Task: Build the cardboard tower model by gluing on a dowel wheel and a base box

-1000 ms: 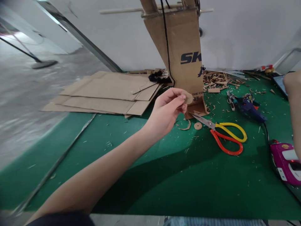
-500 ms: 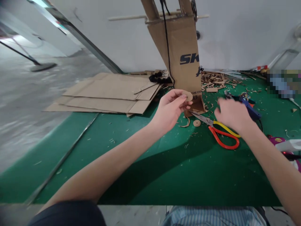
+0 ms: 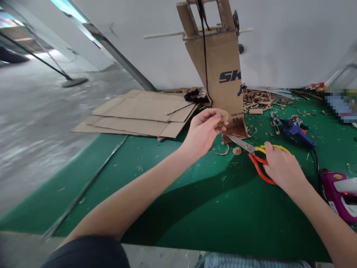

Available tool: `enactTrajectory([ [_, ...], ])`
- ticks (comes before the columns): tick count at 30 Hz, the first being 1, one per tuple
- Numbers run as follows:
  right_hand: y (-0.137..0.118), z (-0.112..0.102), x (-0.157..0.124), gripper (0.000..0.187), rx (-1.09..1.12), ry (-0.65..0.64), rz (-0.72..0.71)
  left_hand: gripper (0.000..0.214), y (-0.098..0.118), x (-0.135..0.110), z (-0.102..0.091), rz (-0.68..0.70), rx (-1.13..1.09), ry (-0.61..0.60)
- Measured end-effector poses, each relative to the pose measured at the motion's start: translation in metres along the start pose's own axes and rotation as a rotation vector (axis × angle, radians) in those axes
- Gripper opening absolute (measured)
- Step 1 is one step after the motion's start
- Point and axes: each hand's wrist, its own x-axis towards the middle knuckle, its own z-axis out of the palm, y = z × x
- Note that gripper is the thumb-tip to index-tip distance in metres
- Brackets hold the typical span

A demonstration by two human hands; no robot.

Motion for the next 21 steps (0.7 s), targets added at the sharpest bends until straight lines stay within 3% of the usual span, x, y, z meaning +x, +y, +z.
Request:
enactTrajectory([
  [5, 0.002, 0.000, 0.010, 0.050, 0.388, 0.071, 0.134, 0.007, 0.009, 0.001, -0.003, 0.112, 0.021, 0.028],
  [10, -0.002, 0.003, 0.009, 0.045, 0.781, 0.218, 0.047, 0.003, 0.018, -0.001, -0.003, 0.176, 0.072, 0.034],
  [14, -0.004, 0.008, 0.006, 0.053, 1.037, 0.212, 0.035, 0.008, 0.018, -0.005, 0.000, 0.168, 0.075, -0.021],
  [17, -0.002, 0.014, 0.004, 0.057, 1.122, 0.187, -0.050, 0.011, 0.016, -0.005, 0.002, 0.164, 0.093, -0.024],
  [21, -0.001, 0.019, 0.003, 0.066, 1.072, 0.226, -0.217, 0.013, 0.013, -0.005, 0.002, 0.132, 0.060, -0.032],
])
